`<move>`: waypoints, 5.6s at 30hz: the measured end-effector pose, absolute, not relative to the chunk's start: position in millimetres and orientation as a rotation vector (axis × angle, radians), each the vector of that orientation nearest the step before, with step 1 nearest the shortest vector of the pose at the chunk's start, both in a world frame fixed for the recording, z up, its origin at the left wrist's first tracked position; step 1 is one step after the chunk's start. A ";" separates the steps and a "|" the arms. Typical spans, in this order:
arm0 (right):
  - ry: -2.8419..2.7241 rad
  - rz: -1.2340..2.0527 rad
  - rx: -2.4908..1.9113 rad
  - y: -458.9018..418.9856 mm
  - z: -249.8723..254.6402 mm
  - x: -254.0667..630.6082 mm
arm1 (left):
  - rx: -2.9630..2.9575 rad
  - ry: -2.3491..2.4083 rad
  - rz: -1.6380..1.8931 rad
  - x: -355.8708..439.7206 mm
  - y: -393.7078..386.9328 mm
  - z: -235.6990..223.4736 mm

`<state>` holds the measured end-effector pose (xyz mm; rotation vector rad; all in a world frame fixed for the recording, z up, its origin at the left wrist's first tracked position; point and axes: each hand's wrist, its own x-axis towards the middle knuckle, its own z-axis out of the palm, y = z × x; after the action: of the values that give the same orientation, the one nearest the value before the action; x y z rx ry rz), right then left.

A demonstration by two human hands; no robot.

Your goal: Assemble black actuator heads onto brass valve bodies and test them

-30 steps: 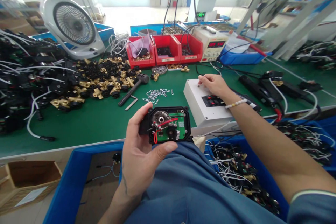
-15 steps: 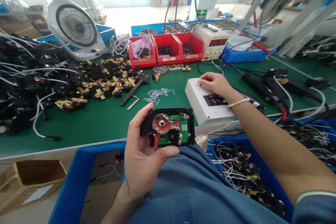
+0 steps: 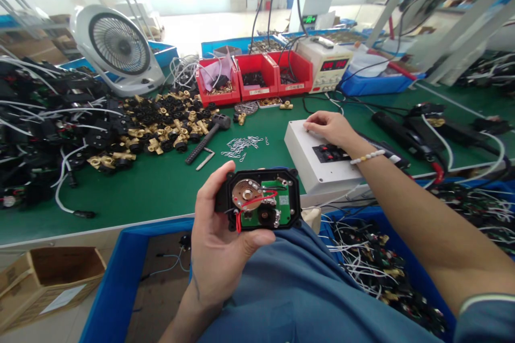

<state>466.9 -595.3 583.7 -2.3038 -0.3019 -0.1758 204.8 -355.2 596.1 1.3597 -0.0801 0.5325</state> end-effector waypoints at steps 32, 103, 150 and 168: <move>-0.346 -0.104 -2.396 -597.9 585.0 469.7 | 0.530 0.070 -0.165 222.0 -353.4 614.0; -0.139 -0.180 -2.427 -576.1 599.1 450.4 | 0.484 0.118 -0.213 224.5 -350.3 609.5; -0.357 -0.205 -2.304 -596.9 577.5 472.5 | 0.895 0.270 0.091 220.9 -361.7 606.8; -0.268 -0.159 -2.316 -590.4 585.3 466.1 | 0.901 0.274 0.068 219.1 -359.8 602.6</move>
<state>466.1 -590.4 585.3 -2.3163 -0.2684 -0.1590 219.1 -359.8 602.6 0.9010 0.2742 0.0685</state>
